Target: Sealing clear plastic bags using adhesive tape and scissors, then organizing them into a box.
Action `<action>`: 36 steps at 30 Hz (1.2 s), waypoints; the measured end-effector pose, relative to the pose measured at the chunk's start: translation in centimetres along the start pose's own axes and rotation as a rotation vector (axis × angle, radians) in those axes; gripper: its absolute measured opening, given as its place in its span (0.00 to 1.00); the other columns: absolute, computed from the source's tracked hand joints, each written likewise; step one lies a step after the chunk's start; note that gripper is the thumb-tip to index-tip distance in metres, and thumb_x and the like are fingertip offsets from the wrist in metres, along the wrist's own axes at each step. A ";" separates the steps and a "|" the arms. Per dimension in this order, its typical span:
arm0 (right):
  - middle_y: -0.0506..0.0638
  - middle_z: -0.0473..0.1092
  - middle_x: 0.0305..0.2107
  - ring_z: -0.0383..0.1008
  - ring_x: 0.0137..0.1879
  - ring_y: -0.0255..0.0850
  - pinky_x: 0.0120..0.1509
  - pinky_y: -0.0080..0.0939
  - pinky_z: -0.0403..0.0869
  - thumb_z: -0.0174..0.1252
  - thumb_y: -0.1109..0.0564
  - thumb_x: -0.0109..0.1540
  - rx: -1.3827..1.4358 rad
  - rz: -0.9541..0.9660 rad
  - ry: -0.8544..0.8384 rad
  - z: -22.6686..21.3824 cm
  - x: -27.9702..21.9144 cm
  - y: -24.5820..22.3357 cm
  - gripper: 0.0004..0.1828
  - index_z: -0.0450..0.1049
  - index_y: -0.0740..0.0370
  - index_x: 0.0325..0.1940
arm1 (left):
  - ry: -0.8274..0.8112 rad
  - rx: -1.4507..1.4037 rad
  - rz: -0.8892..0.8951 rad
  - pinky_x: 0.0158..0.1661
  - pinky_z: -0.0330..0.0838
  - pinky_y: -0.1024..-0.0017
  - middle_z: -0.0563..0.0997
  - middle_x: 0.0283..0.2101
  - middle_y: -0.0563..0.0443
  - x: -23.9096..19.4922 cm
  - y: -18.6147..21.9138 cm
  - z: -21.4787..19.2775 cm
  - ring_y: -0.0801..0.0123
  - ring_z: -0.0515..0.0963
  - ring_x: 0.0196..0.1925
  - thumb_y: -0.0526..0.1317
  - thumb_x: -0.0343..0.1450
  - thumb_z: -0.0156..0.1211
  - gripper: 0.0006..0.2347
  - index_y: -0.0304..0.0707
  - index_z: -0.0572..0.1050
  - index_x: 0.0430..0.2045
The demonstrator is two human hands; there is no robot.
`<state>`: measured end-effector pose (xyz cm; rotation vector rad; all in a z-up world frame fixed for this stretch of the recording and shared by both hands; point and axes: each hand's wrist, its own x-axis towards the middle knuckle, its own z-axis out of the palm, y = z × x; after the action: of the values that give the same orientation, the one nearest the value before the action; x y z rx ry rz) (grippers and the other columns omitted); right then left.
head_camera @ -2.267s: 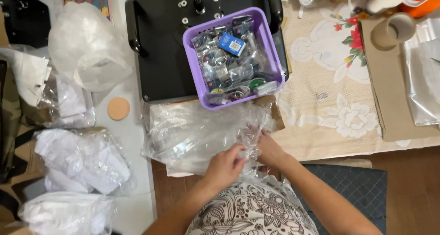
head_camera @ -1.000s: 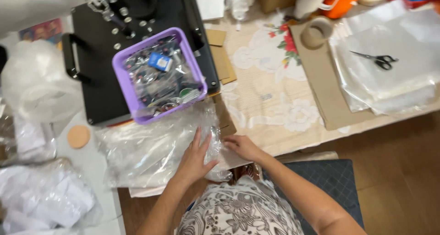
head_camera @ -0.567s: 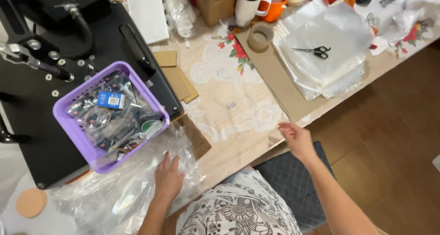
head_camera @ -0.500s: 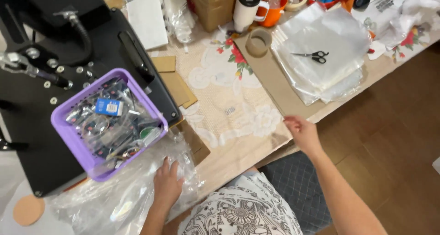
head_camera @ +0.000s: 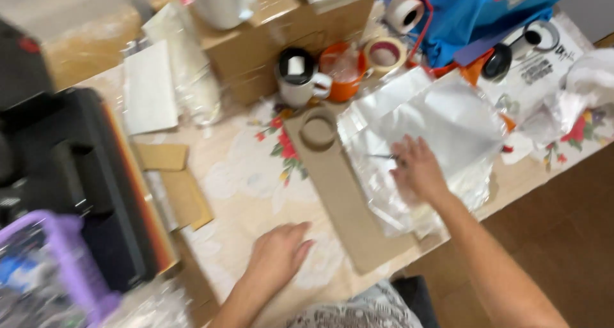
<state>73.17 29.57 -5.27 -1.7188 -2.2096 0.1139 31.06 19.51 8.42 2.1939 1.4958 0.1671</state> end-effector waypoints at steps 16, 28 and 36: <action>0.54 0.77 0.34 0.79 0.45 0.53 0.48 0.54 0.76 0.62 0.45 0.54 0.434 1.023 -0.098 -7.5 -5.5 4.0 0.21 0.73 0.51 0.48 | -0.214 -0.062 -0.185 0.44 0.76 0.44 0.77 0.43 0.30 39.6 17.2 10.3 0.38 0.81 0.48 0.37 0.59 0.74 0.33 0.22 0.65 0.57; 0.55 0.70 0.43 0.73 0.41 0.47 0.47 0.49 0.74 0.64 0.55 0.63 0.858 1.069 0.244 -10.2 -7.3 4.6 0.16 0.71 0.61 0.52 | -0.358 -0.586 -0.049 0.62 0.66 0.56 0.77 0.59 0.38 31.8 18.5 9.4 0.47 0.73 0.65 0.38 0.70 0.61 0.22 0.43 0.71 0.62; 0.46 0.72 0.32 0.70 0.34 0.32 0.40 0.30 0.71 0.59 0.48 0.67 1.153 1.123 0.222 -9.7 -8.3 2.1 0.14 0.75 0.57 0.51 | -0.058 -1.485 -0.490 0.50 0.76 0.61 0.81 0.47 0.41 16.4 8.1 5.7 0.59 0.81 0.48 0.28 0.66 0.66 0.20 0.32 0.72 0.52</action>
<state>79.85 20.78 1.49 -1.7598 -0.4721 1.1025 46.46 30.17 4.34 0.6371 1.1376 0.7369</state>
